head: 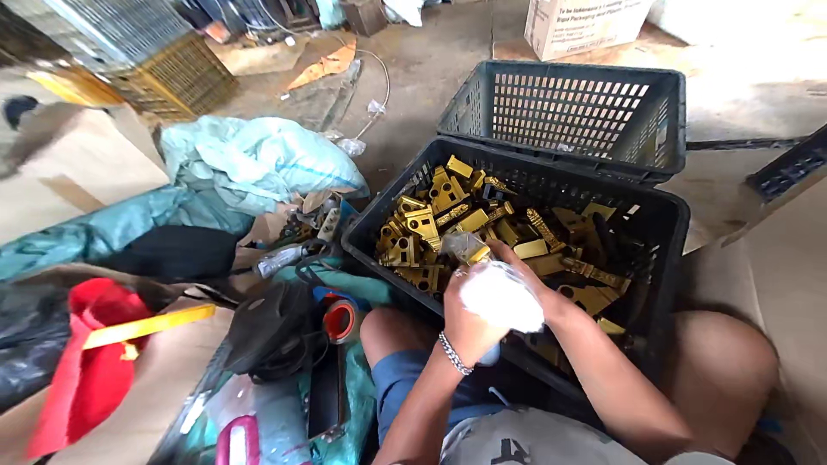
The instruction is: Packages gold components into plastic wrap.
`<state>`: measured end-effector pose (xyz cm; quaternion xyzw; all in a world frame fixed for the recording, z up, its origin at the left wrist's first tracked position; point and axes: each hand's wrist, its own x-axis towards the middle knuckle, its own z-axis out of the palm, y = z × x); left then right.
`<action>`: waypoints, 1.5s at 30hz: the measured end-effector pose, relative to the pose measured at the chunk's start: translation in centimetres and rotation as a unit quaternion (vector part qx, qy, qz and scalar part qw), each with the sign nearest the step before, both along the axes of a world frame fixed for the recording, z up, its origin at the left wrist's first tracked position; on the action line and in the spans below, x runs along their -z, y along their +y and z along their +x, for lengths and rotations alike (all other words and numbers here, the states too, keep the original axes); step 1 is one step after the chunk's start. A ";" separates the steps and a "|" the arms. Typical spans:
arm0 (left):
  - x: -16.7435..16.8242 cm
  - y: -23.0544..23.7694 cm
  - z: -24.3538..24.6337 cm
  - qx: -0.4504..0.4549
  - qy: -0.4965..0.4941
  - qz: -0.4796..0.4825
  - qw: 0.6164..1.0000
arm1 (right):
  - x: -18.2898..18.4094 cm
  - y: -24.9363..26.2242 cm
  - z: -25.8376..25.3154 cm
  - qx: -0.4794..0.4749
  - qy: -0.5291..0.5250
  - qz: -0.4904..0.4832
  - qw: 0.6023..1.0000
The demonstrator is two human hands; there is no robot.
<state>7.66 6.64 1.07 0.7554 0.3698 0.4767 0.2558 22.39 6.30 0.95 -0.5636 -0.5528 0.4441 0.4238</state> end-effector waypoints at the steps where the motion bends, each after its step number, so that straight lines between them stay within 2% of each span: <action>1: 0.1 0.6 -0.3 -0.039 0.000 0.017 0.999 | -0.5 -0.2 0.2 -0.005 0.064 -0.011 0.998; 3: 0.1 1.3 -1.0 -0.079 -0.021 0.031 0.996 | -1.1 -0.8 0.9 0.017 0.109 0.010 0.994; 5: -0.2 0.0 -1.2 0.035 -0.084 -0.046 0.995 | -0.5 -1.1 1.2 0.068 0.042 0.096 0.992; 7: -0.6 -1.5 -0.6 0.170 -0.143 -0.129 0.966 | 0.2 -0.9 1.5 0.069 -0.050 0.145 0.986; 8: -0.9 -1.6 -0.7 0.198 -0.171 -0.168 0.950 | -0.1 -1.0 2.0 0.050 -0.099 0.125 0.986; 10: -2.1 -1.1 -2.5 0.213 -0.213 -0.257 0.918 | -1.8 -1.2 4.1 -0.017 -0.134 -0.002 0.991; 11: -2.7 -0.8 -3.9 0.195 -0.227 -0.302 0.905 | -1.9 -1.2 5.6 -0.015 -0.092 -0.047 0.995; 12: -3.1 -0.5 -5.1 0.154 -0.228 -0.333 0.902 | -1.4 -1.1 7.2 0.032 -0.008 -0.055 0.998; 13: -3.2 -0.3 -5.7 0.089 -0.215 -0.334 0.914 | -0.7 -0.6 8.5 0.107 0.103 -0.043 0.988; 14: -2.9 -0.2 -5.8 0.028 -0.186 -0.306 0.933 | -0.4 0.0 9.3 0.174 0.213 -0.029 0.961; 15: -2.2 -0.3 -5.7 -0.010 -0.155 -0.262 0.952 | -0.3 0.4 9.4 0.195 0.282 -0.019 0.939; 16: -1.1 -0.3 -5.3 -0.020 -0.124 -0.202 0.971 | -0.2 0.5 8.6 0.174 0.284 -0.025 0.943; 18: 1.4 0.2 -4.1 0.013 -0.092 -0.077 0.993 | -0.3 -0.3 4.9 0.045 0.194 -0.047 0.979; 20: 3.1 0.1 -2.8 0.062 -0.120 -0.076 0.988 | -0.6 -1.7 1.3 -0.060 0.141 -0.027 0.988; 22: 2.3 -0.8 -2.6 0.103 -0.129 -0.145 0.976 | -0.4 -2.6 0.8 -0.059 0.141 -0.009 0.988; 24: 0.9 -1.5 -2.9 0.161 -0.158 -0.262 0.938 | -0.2 -3.7 1.1 -0.068 0.150 -0.031 0.986; 26: -0.1 -1.6 -3.4 0.148 -0.156 -0.373 0.902 | -0.2 -4.9 0.8 -0.078 0.157 -0.083 0.981; 27: -0.1 -1.2 -3.5 0.115 -0.144 -0.378 0.907 | -0.1 -5.4 0.6 -0.073 0.160 -0.107 0.979; 30: 1.8 0.8 -3.6 0.008 -0.093 -0.182 0.979 | 0.2 -6.3 0.9 -0.076 0.189 -0.104 0.973; 32: 2.2 1.7 -3.8 -0.042 -0.083 -0.091 0.991 | 0.4 -6.7 1.1 -0.082 0.219 -0.073 0.970; 34: 1.5 1.8 -3.9 -0.075 -0.084 -0.034 0.993 | 0.4 -6.6 1.0 -0.009 0.233 -0.048 0.971; 35: 1.0 1.6 -3.9 -0.060 -0.097 -0.032 0.993 | 0.4 -6.3 0.9 0.039 0.239 -0.028 0.970; 36: 0.3 1.0 -3.8 0.007 -0.116 -0.070 0.991 | 0.6 -6.0 0.7 0.063 0.229 0.008 0.971; 37: -0.1 0.4 -3.6 0.116 -0.138 -0.140 0.974 | 0.9 -5.9 0.4 0.044 0.192 0.063 0.978; 38: -0.1 -0.1 -3.2 0.226 -0.142 -0.218 0.939 | 1.1 -5.9 0.1 -0.010 0.141 0.121 0.983; 40: 0.3 -0.6 -2.6 0.336 -0.122 -0.291 0.887 | 0.7 -6.2 0.1 -0.102 0.042 0.169 0.979; 41: 0.6 -0.4 -2.7 0.355 -0.115 -0.285 0.883 | 0.5 -6.2 0.8 -0.125 0.022 0.165 0.978; 43: 1.0 0.3 -3.6 0.312 -0.084 -0.217 0.921 | -0.2 -6.3 3.2 -0.094 0.000 0.110 0.989; 45: 1.6 1.3 -4.7 0.196 -0.033 -0.129 0.971 | -0.8 -6.0 7.0 0.017 -0.079 0.011 0.997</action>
